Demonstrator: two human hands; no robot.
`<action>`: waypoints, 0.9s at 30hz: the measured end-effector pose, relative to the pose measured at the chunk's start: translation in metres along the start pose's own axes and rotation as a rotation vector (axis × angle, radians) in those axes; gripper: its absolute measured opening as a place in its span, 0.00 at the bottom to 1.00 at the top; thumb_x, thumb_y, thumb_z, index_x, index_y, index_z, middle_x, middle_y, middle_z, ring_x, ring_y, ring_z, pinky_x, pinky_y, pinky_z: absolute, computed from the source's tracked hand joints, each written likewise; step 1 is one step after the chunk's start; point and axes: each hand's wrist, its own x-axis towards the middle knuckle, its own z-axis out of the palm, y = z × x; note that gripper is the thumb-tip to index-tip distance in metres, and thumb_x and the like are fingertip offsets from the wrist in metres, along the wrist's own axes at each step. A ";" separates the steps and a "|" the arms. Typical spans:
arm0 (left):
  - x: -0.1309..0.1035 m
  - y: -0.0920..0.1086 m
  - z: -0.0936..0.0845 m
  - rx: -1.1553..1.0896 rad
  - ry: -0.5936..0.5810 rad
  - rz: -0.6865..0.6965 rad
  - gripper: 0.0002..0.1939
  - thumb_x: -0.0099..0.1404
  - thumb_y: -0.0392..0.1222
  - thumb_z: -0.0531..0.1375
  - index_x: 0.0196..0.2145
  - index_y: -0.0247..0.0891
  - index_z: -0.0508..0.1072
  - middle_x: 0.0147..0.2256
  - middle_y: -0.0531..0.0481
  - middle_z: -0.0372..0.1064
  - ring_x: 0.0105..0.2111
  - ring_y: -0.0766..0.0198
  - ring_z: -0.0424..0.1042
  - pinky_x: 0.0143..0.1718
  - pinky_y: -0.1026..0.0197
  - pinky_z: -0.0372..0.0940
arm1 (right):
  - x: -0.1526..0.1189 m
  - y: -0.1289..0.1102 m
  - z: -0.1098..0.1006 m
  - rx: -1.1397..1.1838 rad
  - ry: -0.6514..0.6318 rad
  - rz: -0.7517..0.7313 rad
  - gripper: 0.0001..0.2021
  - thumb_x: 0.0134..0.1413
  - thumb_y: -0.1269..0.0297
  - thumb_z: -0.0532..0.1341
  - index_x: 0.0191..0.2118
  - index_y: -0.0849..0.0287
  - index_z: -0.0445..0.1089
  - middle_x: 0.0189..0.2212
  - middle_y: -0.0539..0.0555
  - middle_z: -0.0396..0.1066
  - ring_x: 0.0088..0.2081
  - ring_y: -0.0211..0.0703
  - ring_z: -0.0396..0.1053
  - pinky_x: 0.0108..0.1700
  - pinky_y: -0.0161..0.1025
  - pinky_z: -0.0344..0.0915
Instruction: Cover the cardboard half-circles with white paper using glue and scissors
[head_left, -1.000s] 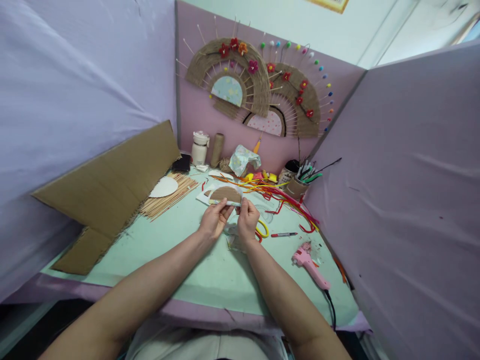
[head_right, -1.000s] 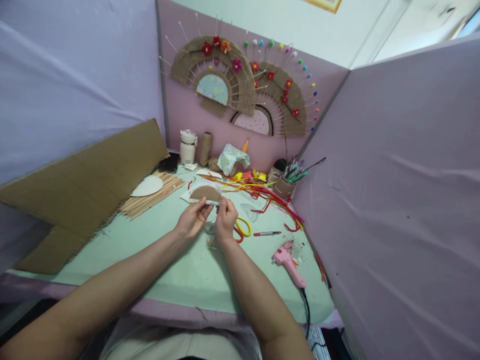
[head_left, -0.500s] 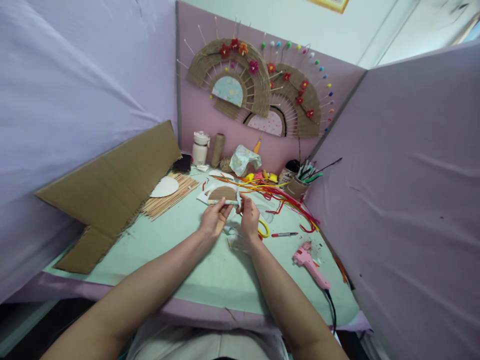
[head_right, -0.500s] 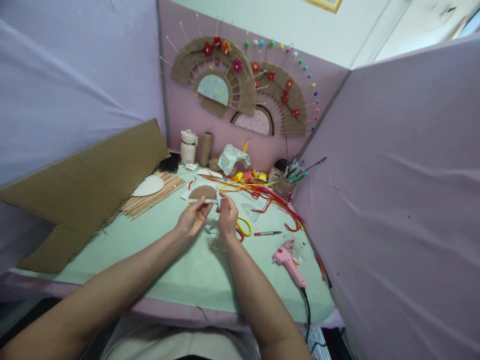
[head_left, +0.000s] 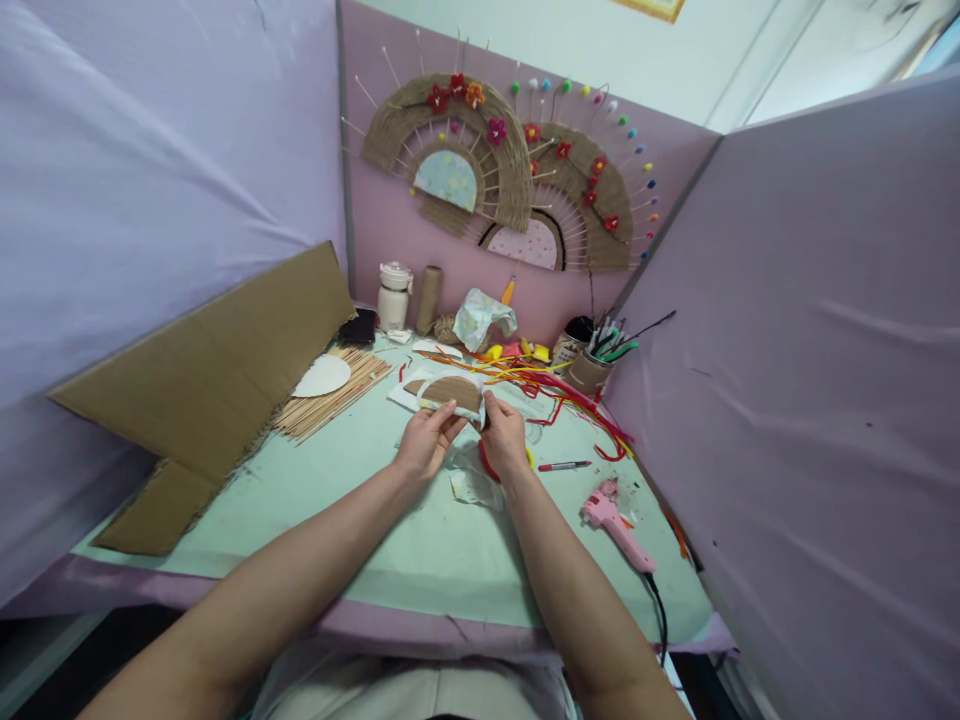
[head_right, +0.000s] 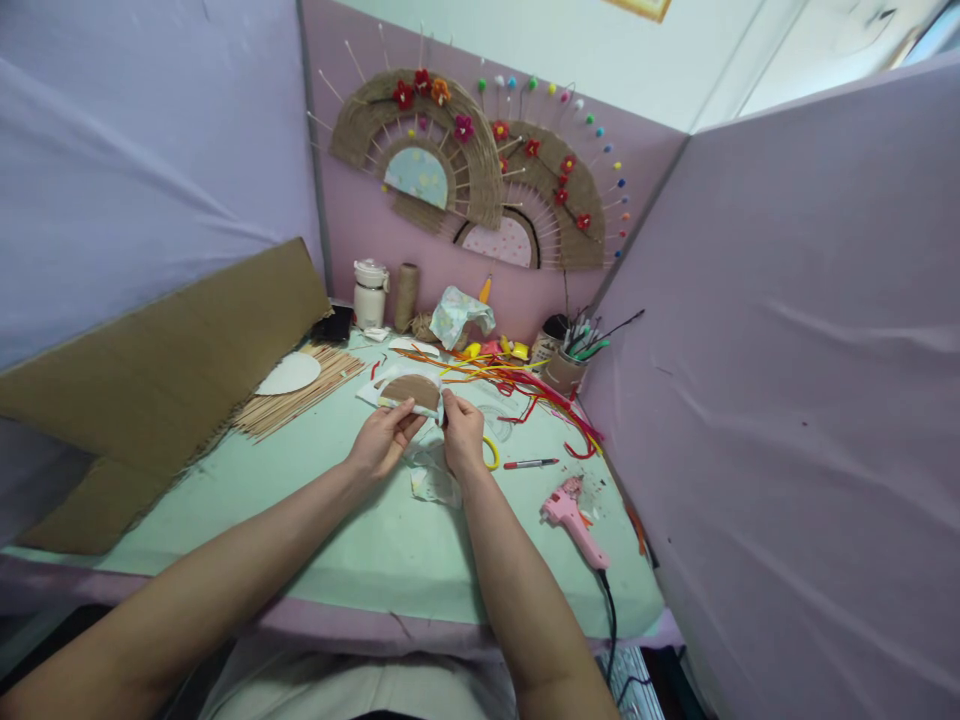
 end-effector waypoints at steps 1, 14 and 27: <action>0.000 0.000 0.000 0.004 0.003 0.005 0.02 0.57 0.29 0.62 0.31 0.31 0.73 0.30 0.48 0.76 0.29 0.69 0.75 0.34 0.69 0.71 | -0.001 -0.001 -0.001 -0.011 0.003 -0.013 0.21 0.49 0.45 0.59 0.21 0.60 0.63 0.16 0.44 0.54 0.20 0.33 0.50 0.24 0.33 0.52; 0.001 0.002 -0.003 0.062 -0.021 0.010 0.03 0.56 0.31 0.63 0.31 0.31 0.74 0.29 0.48 0.76 0.27 0.70 0.74 0.33 0.68 0.71 | 0.000 -0.012 -0.012 -0.208 -0.027 -0.199 0.19 0.52 0.49 0.57 0.27 0.61 0.73 0.22 0.50 0.66 0.25 0.37 0.60 0.30 0.35 0.56; -0.002 0.006 -0.002 0.252 -0.245 -0.069 0.12 0.52 0.34 0.67 0.36 0.28 0.76 0.37 0.40 0.76 0.35 0.62 0.75 0.38 0.65 0.70 | 0.008 -0.013 -0.027 0.266 -0.316 0.358 0.09 0.40 0.59 0.67 0.26 0.60 0.71 0.16 0.46 0.65 0.19 0.33 0.58 0.23 0.32 0.57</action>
